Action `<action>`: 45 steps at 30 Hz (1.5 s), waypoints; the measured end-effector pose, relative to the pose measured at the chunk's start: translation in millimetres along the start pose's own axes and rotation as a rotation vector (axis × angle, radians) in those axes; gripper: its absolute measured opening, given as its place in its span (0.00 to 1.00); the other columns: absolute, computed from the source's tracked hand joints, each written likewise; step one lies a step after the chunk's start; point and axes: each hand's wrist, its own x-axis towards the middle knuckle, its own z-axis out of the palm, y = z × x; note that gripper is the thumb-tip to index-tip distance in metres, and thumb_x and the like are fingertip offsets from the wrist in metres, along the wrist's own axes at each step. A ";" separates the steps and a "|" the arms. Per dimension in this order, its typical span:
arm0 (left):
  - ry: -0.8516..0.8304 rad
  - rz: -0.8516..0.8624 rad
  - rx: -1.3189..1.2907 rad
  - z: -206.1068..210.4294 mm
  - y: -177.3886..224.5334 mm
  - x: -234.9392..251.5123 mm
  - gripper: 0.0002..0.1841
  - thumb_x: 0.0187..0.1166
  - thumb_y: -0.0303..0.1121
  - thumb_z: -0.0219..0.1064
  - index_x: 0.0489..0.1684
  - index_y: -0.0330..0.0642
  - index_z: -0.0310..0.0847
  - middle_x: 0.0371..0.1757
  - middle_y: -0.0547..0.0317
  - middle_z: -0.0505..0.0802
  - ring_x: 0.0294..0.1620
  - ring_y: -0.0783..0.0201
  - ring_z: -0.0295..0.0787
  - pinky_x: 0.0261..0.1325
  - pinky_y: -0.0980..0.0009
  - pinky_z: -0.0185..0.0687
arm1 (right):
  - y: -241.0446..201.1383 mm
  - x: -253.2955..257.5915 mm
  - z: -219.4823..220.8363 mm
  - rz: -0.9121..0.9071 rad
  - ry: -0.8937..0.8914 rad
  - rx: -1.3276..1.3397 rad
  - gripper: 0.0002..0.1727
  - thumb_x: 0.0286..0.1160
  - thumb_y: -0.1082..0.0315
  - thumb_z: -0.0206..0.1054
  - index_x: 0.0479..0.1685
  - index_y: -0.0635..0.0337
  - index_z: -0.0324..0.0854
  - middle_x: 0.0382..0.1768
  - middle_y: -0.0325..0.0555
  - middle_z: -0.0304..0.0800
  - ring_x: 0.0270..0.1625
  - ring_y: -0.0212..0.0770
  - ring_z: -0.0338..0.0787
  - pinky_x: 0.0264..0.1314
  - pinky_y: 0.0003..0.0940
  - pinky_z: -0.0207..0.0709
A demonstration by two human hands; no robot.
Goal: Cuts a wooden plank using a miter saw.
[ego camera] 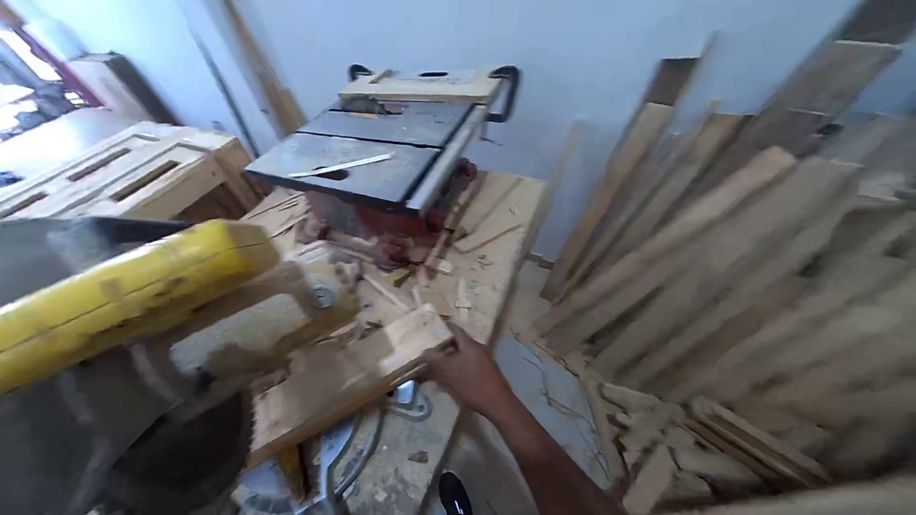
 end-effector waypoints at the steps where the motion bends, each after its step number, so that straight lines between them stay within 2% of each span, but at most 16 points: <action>1: -0.096 -0.059 -0.006 -11.3 13.8 -6.2 0.42 0.79 0.68 0.57 0.65 0.30 0.84 0.69 0.23 0.84 0.75 0.24 0.77 0.77 0.26 0.64 | 2.2 -0.3 0.5 -0.011 0.043 -0.035 0.32 0.83 0.40 0.62 0.78 0.51 0.77 0.56 0.50 0.93 0.57 0.49 0.93 0.64 0.57 0.85; 3: -0.184 -0.142 -0.037 -33.4 35.6 -13.5 0.37 0.83 0.64 0.58 0.65 0.34 0.86 0.69 0.30 0.87 0.77 0.31 0.77 0.81 0.32 0.64 | 6.9 6.8 -0.4 -0.027 0.097 -0.104 0.27 0.90 0.45 0.55 0.66 0.57 0.86 0.50 0.57 0.94 0.53 0.56 0.93 0.61 0.64 0.82; 4: -0.116 -0.136 -0.079 -32.0 34.5 -14.2 0.37 0.81 0.65 0.59 0.69 0.38 0.85 0.74 0.35 0.85 0.82 0.36 0.73 0.87 0.37 0.55 | 10.4 12.5 -3.7 -0.032 0.075 -0.141 0.29 0.91 0.45 0.52 0.65 0.59 0.87 0.51 0.61 0.93 0.55 0.60 0.92 0.62 0.67 0.81; 7: 0.083 -0.099 -0.172 -7.3 13.7 -8.1 0.49 0.75 0.68 0.63 0.93 0.46 0.58 0.94 0.44 0.59 0.96 0.43 0.44 0.95 0.43 0.36 | 23.9 33.3 -9.9 -0.053 0.009 -0.193 0.33 0.88 0.43 0.49 0.65 0.65 0.83 0.52 0.64 0.92 0.54 0.59 0.93 0.60 0.65 0.83; 11: 0.387 0.022 -0.165 17.1 -10.8 -5.0 0.47 0.71 0.69 0.68 0.89 0.51 0.66 0.91 0.46 0.67 0.93 0.42 0.55 0.90 0.39 0.54 | 12.3 35.0 -1.5 -0.081 0.036 -0.203 0.31 0.88 0.48 0.49 0.62 0.68 0.83 0.50 0.62 0.91 0.49 0.52 0.94 0.56 0.56 0.86; 15: 0.358 0.036 -0.122 28.3 -55.5 -11.9 0.47 0.69 0.67 0.70 0.89 0.55 0.66 0.92 0.47 0.66 0.93 0.41 0.54 0.91 0.38 0.51 | -15.8 13.0 35.1 -0.116 0.067 -0.215 0.27 0.87 0.47 0.53 0.48 0.63 0.88 0.36 0.55 0.92 0.38 0.53 0.93 0.44 0.61 0.87; 18: 0.314 -0.007 -0.142 28.4 -109.0 -22.0 0.54 0.63 0.70 0.74 0.90 0.47 0.64 0.91 0.41 0.66 0.92 0.36 0.54 0.90 0.34 0.48 | -76.5 -19.4 74.3 -0.064 -0.040 -0.258 0.24 0.90 0.51 0.56 0.50 0.64 0.88 0.38 0.58 0.92 0.44 0.57 0.92 0.52 0.65 0.83; 21: 0.281 -0.063 -0.222 18.8 -141.8 -23.2 0.66 0.50 0.76 0.77 0.90 0.38 0.59 0.90 0.37 0.65 0.92 0.33 0.53 0.88 0.29 0.48 | -121.6 -50.4 127.1 -0.055 -0.093 -0.230 0.21 0.86 0.52 0.62 0.51 0.63 0.88 0.40 0.54 0.92 0.46 0.51 0.93 0.55 0.56 0.84; 25: 0.286 0.127 -0.230 7.8 -110.9 -7.4 0.69 0.46 0.80 0.75 0.91 0.40 0.60 0.91 0.41 0.65 0.93 0.37 0.54 0.89 0.31 0.49 | -162.4 -84.5 203.8 -0.153 -0.088 -0.211 0.22 0.86 0.55 0.60 0.56 0.68 0.87 0.49 0.59 0.94 0.59 0.52 0.92 0.69 0.50 0.81; 27: 0.238 0.183 -0.186 6.5 -83.7 5.7 0.69 0.45 0.83 0.73 0.91 0.44 0.60 0.92 0.45 0.65 0.94 0.42 0.52 0.90 0.34 0.48 | -160.3 -87.4 235.2 -0.196 -0.038 -0.144 0.21 0.83 0.55 0.61 0.54 0.66 0.88 0.46 0.54 0.95 0.56 0.47 0.93 0.66 0.45 0.84; 31: 0.262 0.187 -0.040 11.6 -68.8 21.7 0.68 0.44 0.87 0.66 0.91 0.50 0.61 0.81 0.52 0.80 0.83 0.50 0.73 0.88 0.42 0.58 | -152.0 -81.7 250.1 -0.194 -0.029 -0.123 0.22 0.83 0.50 0.61 0.52 0.61 0.88 0.43 0.47 0.93 0.52 0.42 0.92 0.63 0.43 0.84; 34: 0.235 0.211 -0.051 11.4 -73.0 20.6 0.70 0.44 0.89 0.62 0.92 0.49 0.58 0.77 0.50 0.83 0.79 0.49 0.77 0.87 0.42 0.59 | -145.6 -83.7 252.8 -0.181 -0.004 -0.139 0.25 0.84 0.46 0.60 0.55 0.58 0.90 0.46 0.47 0.95 0.55 0.41 0.93 0.66 0.44 0.84; 37: 0.170 0.233 -0.069 3.3 -75.7 22.9 0.70 0.47 0.93 0.52 0.93 0.49 0.56 0.81 0.50 0.80 0.81 0.48 0.75 0.86 0.40 0.59 | -140.6 -83.6 252.3 -0.189 0.042 -0.067 0.26 0.81 0.42 0.63 0.52 0.56 0.92 0.43 0.45 0.95 0.52 0.40 0.93 0.64 0.44 0.85; 40: 0.149 0.181 -0.134 2.8 -65.3 25.1 0.68 0.49 0.92 0.52 0.89 0.46 0.62 0.91 0.46 0.66 0.88 0.44 0.64 0.87 0.35 0.53 | -139.3 -85.2 249.5 -0.170 0.043 -0.031 0.27 0.78 0.41 0.66 0.56 0.55 0.92 0.45 0.44 0.96 0.53 0.39 0.93 0.64 0.43 0.85; 43: 0.271 0.156 -0.298 6.5 -52.9 31.1 0.55 0.65 0.85 0.41 0.78 0.47 0.76 0.88 0.50 0.71 0.84 0.45 0.71 0.83 0.36 0.61 | -138.1 -84.3 250.9 -0.162 0.038 -0.027 0.27 0.78 0.41 0.66 0.56 0.54 0.92 0.46 0.44 0.96 0.53 0.39 0.93 0.64 0.44 0.85; 45: 0.291 0.086 -0.404 3.3 -51.2 34.7 0.44 0.76 0.74 0.46 0.72 0.45 0.80 0.72 0.47 0.86 0.70 0.45 0.84 0.73 0.37 0.75 | -135.5 -84.1 253.2 -0.172 0.045 -0.006 0.26 0.78 0.42 0.67 0.58 0.53 0.92 0.46 0.44 0.96 0.53 0.39 0.93 0.64 0.44 0.85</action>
